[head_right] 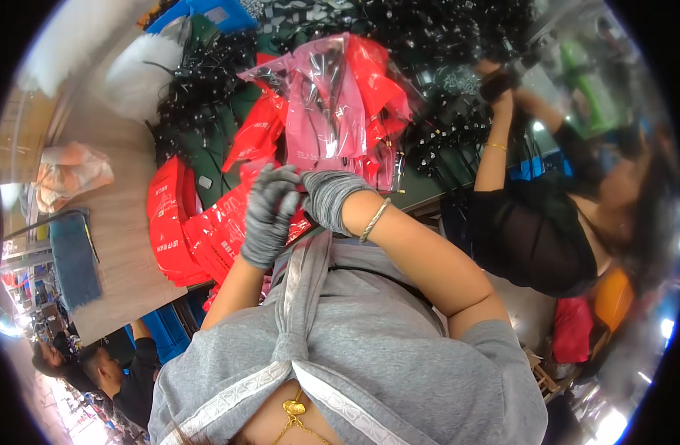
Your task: Packaging items into plastic bags at a workstation.
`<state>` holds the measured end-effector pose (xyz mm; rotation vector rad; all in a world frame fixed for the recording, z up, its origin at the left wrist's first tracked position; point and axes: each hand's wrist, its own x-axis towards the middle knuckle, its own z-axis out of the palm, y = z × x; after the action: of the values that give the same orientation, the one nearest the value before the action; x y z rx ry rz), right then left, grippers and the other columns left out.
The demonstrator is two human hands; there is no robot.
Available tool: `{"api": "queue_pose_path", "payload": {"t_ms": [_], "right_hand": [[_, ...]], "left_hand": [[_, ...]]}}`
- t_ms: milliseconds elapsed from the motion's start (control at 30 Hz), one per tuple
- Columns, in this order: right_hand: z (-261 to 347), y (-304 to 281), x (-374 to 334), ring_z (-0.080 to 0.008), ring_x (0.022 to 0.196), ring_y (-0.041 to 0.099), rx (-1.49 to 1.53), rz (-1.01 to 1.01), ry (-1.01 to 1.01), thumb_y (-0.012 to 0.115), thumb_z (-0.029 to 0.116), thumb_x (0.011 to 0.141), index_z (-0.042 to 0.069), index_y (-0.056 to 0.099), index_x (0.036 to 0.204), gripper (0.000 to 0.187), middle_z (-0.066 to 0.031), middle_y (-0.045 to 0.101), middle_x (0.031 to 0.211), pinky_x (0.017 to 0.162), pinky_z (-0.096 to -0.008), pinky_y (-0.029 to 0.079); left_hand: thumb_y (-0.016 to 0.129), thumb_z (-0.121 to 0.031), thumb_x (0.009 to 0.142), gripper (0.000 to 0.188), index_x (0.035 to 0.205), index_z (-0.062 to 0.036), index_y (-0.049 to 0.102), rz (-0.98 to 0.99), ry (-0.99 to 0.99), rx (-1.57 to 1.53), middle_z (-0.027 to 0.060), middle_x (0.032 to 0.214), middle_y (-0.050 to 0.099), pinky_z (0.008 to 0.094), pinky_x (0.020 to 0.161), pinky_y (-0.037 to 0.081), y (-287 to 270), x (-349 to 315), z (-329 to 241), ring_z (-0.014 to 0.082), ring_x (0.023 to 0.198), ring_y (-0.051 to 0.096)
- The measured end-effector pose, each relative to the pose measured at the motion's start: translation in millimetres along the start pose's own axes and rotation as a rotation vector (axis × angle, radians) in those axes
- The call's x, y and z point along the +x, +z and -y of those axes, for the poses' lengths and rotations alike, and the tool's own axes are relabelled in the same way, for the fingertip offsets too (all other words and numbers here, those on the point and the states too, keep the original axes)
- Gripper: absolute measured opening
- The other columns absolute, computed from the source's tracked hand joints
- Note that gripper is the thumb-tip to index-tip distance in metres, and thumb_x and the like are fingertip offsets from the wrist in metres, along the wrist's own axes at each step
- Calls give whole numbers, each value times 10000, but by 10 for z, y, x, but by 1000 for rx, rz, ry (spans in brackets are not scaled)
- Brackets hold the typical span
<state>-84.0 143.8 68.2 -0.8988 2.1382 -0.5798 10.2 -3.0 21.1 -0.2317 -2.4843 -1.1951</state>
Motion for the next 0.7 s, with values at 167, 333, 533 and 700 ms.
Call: {"api": "queue_pose_path", "payload": {"t_ms": [167, 333, 533, 700], "right_hand": [[-40, -137, -286, -257, 1083, 604, 1102, -160, -478, 651, 307, 880, 64, 458, 1366, 576, -135, 582, 1227, 873, -399, 524], [-499, -20, -51, -260, 1046, 620, 1523, -113, -421, 545, 447, 933, 59, 352, 1419, 651, -147, 556, 1238, 800, -378, 552], [-287, 399, 430, -315, 1107, 595, 2089, 556, -120, 538, 513, 918, 69, 451, 1350, 625, -203, 587, 1183, 861, -401, 533], [96, 96, 581, -235, 1182, 539, 1809, 149, -247, 640, 352, 842, 34, 456, 1314, 598, -124, 576, 1212, 1007, -382, 464]], "left_hand": [[597, -197, 910, 272, 1110, -15, 567, -629, -381, -796, 101, 1119, 632, 427, 1028, 411, -873, 114, -35, 261, 1117, 574], [595, -180, 890, 279, 1114, -13, 575, -483, -115, -911, 130, 1133, 624, 405, 967, 442, -1146, 207, -558, 227, 1047, 591], [625, -203, 880, 251, 1036, -7, 622, -97, -344, -528, 110, 1077, 630, 370, 923, 454, -685, 375, -399, 230, 1022, 587], [672, -172, 868, 205, 985, -8, 636, 165, -345, -834, 83, 1039, 640, 369, 920, 458, -698, 401, -402, 216, 1011, 593]]}}
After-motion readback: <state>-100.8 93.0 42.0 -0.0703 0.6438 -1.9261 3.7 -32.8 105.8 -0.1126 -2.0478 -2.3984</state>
